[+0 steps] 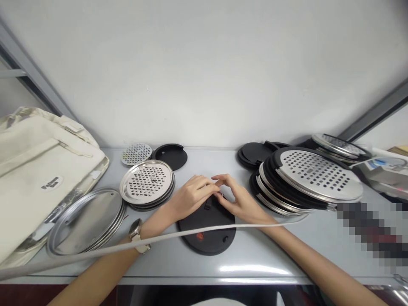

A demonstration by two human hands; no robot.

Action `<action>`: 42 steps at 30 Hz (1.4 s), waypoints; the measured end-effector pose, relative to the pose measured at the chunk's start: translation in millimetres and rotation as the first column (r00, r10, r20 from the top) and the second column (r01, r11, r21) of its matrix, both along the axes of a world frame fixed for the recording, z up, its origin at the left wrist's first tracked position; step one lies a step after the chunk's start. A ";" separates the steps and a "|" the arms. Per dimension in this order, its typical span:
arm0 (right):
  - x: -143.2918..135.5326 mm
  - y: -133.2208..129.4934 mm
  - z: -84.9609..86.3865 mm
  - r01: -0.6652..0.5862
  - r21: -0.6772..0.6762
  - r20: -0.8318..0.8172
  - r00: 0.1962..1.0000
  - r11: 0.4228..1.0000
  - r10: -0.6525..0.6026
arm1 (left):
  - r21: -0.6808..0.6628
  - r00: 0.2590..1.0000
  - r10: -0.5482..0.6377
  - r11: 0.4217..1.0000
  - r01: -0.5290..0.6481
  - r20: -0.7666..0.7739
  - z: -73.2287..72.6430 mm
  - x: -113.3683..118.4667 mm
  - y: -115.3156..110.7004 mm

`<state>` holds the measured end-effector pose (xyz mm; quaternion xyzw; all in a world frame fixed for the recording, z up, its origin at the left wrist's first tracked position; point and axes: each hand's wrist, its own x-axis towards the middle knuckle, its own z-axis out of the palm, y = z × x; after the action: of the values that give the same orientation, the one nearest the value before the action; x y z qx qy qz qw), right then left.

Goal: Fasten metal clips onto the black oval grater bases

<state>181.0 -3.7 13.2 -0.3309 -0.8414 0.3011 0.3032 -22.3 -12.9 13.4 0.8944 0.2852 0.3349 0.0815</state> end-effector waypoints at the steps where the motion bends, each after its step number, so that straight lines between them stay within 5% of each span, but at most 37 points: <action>1: 0.1 0.2 0.9 -0.001 0.010 -0.005 1.000 1.000 0.001 | -0.006 1.000 0.007 1.000 -0.007 -0.002 0.1 0.3 -0.1; 10: 1.7 4.6 2.0 -0.021 0.103 0.017 1.000 0.994 0.020 | -0.003 0.999 0.035 0.999 -0.035 0.021 1.5 2.7 -0.8; 17: 3.0 9.5 1.0 0.041 0.087 0.029 0.999 0.995 -0.043 | -0.159 0.988 0.116 0.982 -0.100 0.098 0.5 1.9 2.5; 27: 4.1 11.3 -0.4 0.055 0.121 0.135 0.988 0.991 -0.071 | -0.243 0.992 0.119 0.962 -0.125 -0.039 -0.8 2.5 5.7; 42: 5.6 11.9 0.6 0.047 0.110 0.157 0.985 0.993 -0.064 | -0.214 0.994 0.097 0.971 -0.105 -0.050 -1.9 0.5 6.0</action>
<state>186.6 8.3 13.9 -0.3610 -0.8682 0.2200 0.2597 -21.8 -6.9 11.6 0.8709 0.3666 0.2877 0.1558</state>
